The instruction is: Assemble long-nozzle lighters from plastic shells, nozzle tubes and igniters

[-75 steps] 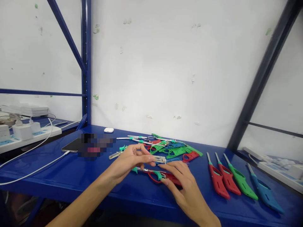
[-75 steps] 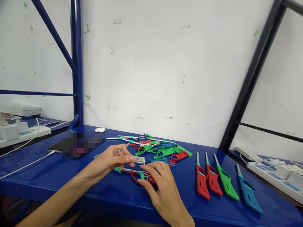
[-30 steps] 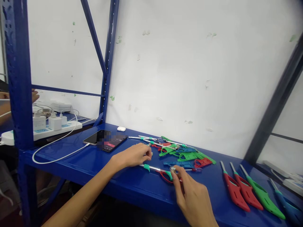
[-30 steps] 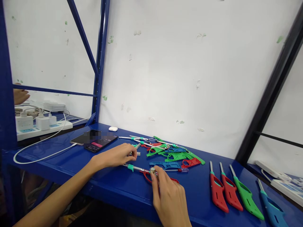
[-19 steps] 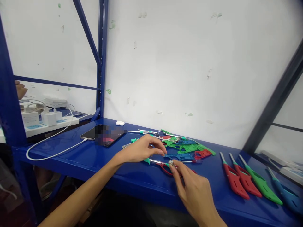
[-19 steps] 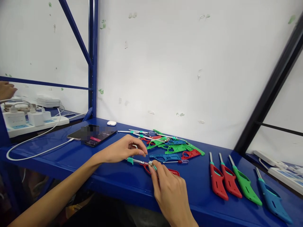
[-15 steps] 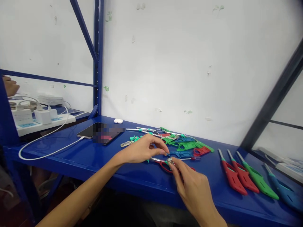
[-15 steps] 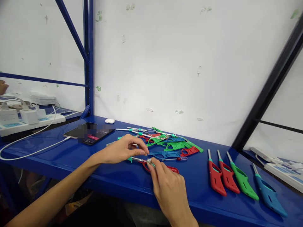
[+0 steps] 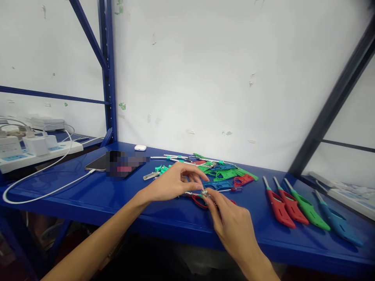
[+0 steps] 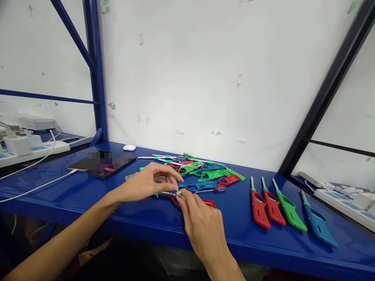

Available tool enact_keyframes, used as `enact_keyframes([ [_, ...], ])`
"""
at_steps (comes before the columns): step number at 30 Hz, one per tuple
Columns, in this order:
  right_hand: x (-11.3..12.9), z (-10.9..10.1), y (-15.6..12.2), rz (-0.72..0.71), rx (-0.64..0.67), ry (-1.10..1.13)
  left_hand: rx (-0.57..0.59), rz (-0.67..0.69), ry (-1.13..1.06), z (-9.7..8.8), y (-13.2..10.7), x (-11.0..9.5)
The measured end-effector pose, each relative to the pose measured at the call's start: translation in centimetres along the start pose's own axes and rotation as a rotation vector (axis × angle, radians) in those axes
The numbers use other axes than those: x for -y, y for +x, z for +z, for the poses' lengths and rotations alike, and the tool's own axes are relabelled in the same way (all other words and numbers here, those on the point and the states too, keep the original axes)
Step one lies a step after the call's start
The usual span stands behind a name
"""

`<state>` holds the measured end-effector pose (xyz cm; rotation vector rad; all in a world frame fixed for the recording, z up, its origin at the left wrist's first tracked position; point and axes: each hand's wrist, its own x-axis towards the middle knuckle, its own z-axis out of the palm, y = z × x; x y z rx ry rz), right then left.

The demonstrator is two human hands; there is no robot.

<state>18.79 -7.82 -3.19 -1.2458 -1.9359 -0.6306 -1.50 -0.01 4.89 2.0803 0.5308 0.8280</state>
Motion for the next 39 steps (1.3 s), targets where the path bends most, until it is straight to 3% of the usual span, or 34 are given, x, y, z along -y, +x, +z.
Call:
enact_keyframes([
  [8,0.2,-0.5,0.2,0.067,-0.015,0.058,-0.023,0.024,-0.089,1.0,0.2,0.2],
  [17,-0.3,-0.6,0.4,0.183,0.137,0.163,-0.094,0.043,-0.082,2.6,-0.2,-0.2],
  [30,-0.4,-0.5,-0.1,0.196,0.110,0.024,-0.140,0.065,0.090,3.7,-0.4,-0.2],
  [39,0.4,-0.5,-0.1,0.181,0.072,0.029,-0.030,0.078,0.109,3.0,-0.5,0.1],
])
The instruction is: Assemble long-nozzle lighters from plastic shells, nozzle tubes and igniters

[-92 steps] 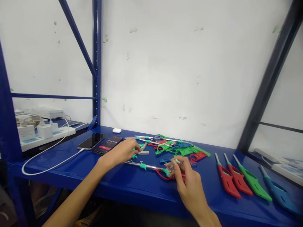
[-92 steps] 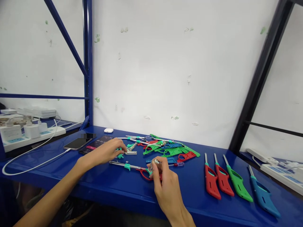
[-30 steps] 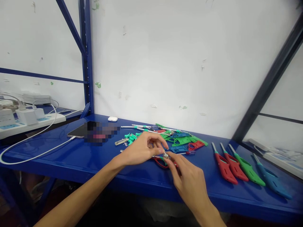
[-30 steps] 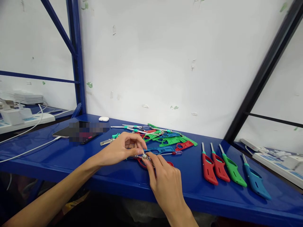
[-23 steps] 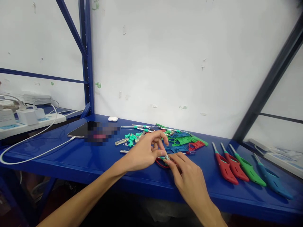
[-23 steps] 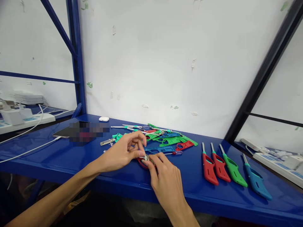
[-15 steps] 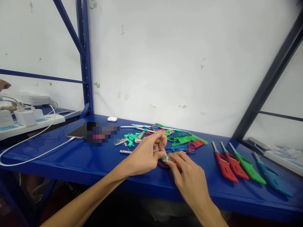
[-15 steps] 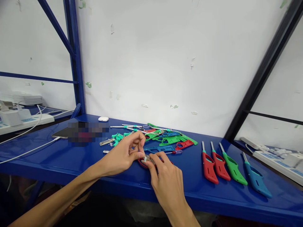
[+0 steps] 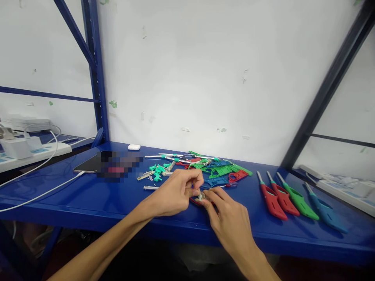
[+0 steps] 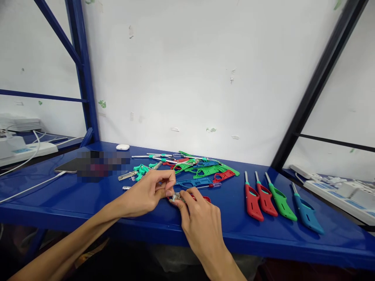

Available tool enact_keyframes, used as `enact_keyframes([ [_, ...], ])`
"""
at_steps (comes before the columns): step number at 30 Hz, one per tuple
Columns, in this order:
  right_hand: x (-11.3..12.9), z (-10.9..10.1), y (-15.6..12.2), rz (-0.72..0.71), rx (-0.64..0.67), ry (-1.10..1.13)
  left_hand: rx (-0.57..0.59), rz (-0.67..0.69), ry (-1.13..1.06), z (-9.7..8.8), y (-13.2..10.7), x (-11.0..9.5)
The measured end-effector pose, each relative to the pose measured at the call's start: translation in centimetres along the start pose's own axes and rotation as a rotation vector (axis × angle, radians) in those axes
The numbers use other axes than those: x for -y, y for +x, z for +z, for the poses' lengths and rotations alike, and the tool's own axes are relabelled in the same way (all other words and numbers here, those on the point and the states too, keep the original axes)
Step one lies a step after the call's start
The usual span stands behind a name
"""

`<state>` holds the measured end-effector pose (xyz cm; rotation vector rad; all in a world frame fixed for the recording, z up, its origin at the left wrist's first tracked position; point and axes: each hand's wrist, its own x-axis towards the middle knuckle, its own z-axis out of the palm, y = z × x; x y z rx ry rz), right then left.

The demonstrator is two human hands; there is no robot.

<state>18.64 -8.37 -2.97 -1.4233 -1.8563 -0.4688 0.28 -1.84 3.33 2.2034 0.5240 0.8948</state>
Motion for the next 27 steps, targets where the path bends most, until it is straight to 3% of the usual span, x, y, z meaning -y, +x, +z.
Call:
enact_keyframes([
  [5,-0.2,0.1,0.0,0.000,0.017,-0.014,-0.013,-0.008,0.024,-0.6,0.2,0.2],
  [13,-0.8,0.1,0.2,0.039,0.005,0.150,-0.115,-0.044,0.169,-1.5,0.3,-1.5],
  [27,-1.4,-0.5,0.7,0.049,0.012,0.349,-0.064,0.023,0.183,-1.2,0.1,-1.2],
])
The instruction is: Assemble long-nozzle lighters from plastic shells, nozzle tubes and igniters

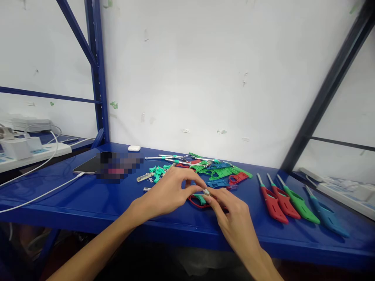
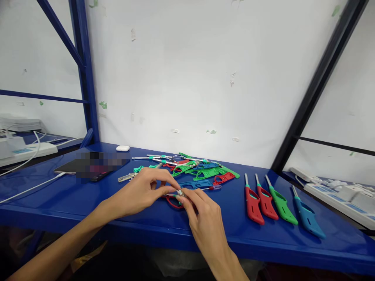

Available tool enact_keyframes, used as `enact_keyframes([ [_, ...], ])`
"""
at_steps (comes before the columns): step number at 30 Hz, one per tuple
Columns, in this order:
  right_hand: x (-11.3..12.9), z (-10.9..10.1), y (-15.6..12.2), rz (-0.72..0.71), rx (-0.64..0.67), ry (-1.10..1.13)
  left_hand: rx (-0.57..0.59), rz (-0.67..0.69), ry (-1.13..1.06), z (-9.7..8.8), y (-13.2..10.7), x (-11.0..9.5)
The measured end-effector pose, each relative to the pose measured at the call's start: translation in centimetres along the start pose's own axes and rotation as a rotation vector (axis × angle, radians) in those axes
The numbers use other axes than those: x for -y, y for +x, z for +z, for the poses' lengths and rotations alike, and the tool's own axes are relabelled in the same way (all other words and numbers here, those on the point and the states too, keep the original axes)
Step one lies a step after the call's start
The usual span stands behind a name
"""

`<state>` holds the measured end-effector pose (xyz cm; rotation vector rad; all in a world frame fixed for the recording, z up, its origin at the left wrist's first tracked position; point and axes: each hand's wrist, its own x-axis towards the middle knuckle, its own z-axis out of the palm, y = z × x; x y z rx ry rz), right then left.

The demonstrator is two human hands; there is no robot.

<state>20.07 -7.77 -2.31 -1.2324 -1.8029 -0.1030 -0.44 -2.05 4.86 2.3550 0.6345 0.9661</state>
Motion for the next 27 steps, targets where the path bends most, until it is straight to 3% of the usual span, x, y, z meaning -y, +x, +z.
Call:
enact_keyframes([
  [7,0.4,-0.1,0.1,0.023,0.021,0.056,0.011,-0.032,0.045,-0.1,-0.1,0.1],
  [12,-1.0,-2.2,1.3,0.149,-0.074,0.051,-0.036,-0.064,0.155,-0.4,0.1,-0.2],
  [15,-2.5,-3.7,1.8,0.214,-0.096,0.021,0.083,0.011,0.289,0.1,1.5,0.1],
  [21,-2.8,-3.8,1.9,0.235,0.060,-0.006,0.332,0.053,0.314,1.7,5.4,2.7],
  [27,-2.3,-3.5,1.8,0.225,0.140,-0.059,0.426,-0.012,0.237,2.1,5.9,3.6],
])
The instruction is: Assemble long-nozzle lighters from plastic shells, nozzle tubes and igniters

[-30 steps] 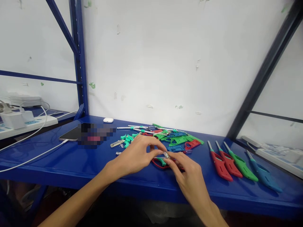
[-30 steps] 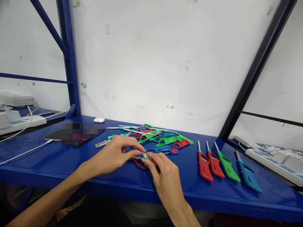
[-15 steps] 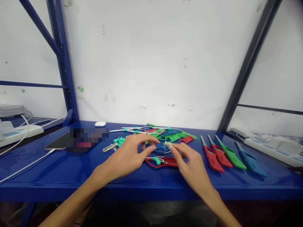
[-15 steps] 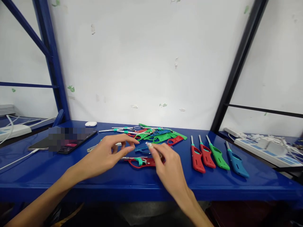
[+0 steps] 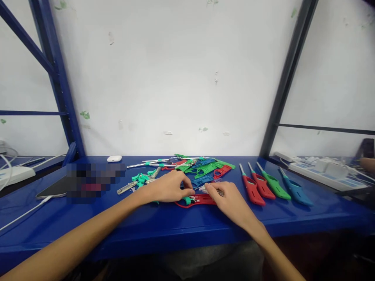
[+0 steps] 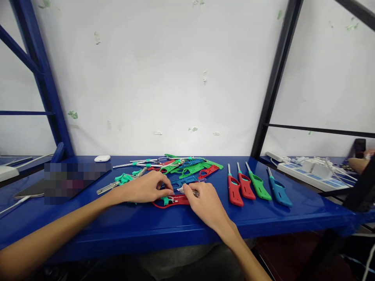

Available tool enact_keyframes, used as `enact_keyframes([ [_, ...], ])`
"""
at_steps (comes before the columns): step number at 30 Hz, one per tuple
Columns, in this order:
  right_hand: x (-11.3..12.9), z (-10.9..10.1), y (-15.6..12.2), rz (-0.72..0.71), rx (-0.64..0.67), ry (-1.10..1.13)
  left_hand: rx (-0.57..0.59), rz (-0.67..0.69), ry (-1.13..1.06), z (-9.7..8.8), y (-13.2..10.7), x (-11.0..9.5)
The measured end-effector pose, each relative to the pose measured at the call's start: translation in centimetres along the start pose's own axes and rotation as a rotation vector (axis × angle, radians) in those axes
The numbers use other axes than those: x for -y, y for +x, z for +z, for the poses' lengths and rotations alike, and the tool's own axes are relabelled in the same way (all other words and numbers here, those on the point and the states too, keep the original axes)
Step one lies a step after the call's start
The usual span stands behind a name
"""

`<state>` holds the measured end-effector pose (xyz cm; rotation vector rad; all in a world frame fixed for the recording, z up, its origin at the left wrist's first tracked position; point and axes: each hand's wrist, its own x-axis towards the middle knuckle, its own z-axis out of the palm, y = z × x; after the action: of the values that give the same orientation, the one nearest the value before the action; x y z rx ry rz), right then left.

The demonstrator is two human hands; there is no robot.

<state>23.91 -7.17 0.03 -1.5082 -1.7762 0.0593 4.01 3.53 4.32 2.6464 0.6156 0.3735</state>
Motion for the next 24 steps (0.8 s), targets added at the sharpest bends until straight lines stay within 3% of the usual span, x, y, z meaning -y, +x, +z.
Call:
enact_keyframes([
  [12,0.19,0.11,-0.32,-0.008,0.082,-0.082,-0.091,-0.025,-0.099,0.55,0.04,0.33],
  [24,0.07,0.16,-0.30,-0.021,0.133,-0.083,-0.059,0.006,-0.158,0.77,-0.02,0.66],
])
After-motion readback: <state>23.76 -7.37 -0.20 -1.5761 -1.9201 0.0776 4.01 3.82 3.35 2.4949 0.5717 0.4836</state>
